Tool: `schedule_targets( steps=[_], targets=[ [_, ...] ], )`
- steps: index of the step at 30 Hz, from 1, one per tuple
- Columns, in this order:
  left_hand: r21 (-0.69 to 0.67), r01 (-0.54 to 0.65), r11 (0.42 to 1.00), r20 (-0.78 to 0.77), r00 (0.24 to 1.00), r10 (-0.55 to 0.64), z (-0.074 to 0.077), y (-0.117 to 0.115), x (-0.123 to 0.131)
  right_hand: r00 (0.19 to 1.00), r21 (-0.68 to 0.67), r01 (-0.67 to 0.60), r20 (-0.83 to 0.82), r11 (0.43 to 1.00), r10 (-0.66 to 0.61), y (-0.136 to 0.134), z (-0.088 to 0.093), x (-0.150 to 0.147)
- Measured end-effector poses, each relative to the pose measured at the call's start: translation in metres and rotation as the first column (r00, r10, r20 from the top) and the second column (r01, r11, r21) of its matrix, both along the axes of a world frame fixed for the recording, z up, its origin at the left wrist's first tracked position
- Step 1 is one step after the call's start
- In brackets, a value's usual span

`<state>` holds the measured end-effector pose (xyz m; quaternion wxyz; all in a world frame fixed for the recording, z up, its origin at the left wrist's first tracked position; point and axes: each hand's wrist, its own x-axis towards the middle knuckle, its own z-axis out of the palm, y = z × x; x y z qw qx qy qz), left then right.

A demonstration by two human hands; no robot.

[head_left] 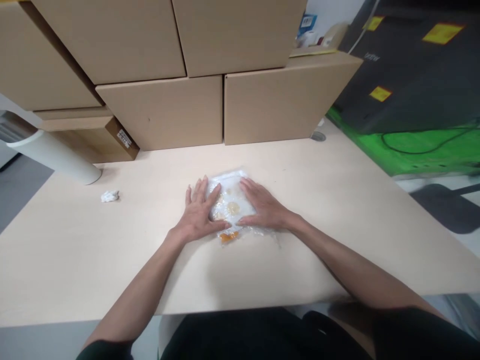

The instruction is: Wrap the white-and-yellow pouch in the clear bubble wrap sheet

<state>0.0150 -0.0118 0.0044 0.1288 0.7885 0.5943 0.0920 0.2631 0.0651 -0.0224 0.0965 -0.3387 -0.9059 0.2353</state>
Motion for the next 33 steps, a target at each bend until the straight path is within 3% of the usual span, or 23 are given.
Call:
schedule_targets(
  steps=[5, 9, 11, 14, 17, 22, 26, 29, 31, 33],
  targets=[
    [0.053, 0.134, 0.990, -0.059, 0.990, -0.131, -0.002, -0.011, 0.012, 0.996, 0.034, 0.082, -0.035, 0.996, -0.081, -0.019, -0.007, -0.001],
    [0.037, 0.137, 0.990, -0.094, 0.987, -0.133, -0.007, -0.007, 0.012, 0.989, -0.013, 0.107, -0.104, 0.994, -0.108, -0.023, -0.007, 0.000],
    [0.048, 0.126, 0.991, -0.097, 0.988, -0.121, -0.008, -0.008, 0.012, 0.967, -0.090, 0.119, -0.216, 0.989, -0.136, -0.019, -0.005, 0.004],
    [0.132, 0.123, 0.984, -0.079, 0.990, -0.113, -0.009, -0.015, 0.017, 0.827, -0.219, 0.312, -0.417, 0.925, -0.377, -0.008, -0.003, 0.016],
    [0.240, 0.146, 0.960, -0.086, 0.988, -0.129, -0.012, -0.022, 0.030, 0.683, -0.334, 0.465, -0.453, 0.820, -0.572, 0.000, -0.004, 0.027],
    [0.287, 0.140, 0.948, -0.099, 0.988, -0.116, -0.018, -0.022, 0.046, 0.633, -0.595, 0.302, -0.459, 0.745, -0.623, 0.006, -0.004, 0.032],
    [0.316, 0.099, 0.944, -0.017, 0.995, -0.098, -0.023, -0.020, 0.042, 0.581, -0.799, 0.158, -0.400, 0.580, -0.709, 0.002, 0.008, 0.031],
    [0.330, 0.072, 0.941, 0.142, 0.982, -0.125, -0.023, -0.022, 0.039, 0.620, -0.872, 0.062, -0.347, 0.486, -0.703, -0.005, 0.020, 0.028],
    [0.346, 0.026, 0.938, 0.318, 0.937, -0.144, -0.018, -0.023, 0.040, 0.596, -0.874, 0.011, -0.384, 0.486, -0.705, -0.010, 0.026, 0.026],
    [0.341, -0.112, 0.933, 0.551, 0.828, -0.102, -0.011, -0.024, 0.042, 0.518, -0.859, 0.015, -0.431, 0.512, -0.739, -0.012, 0.029, 0.025]
  ],
)
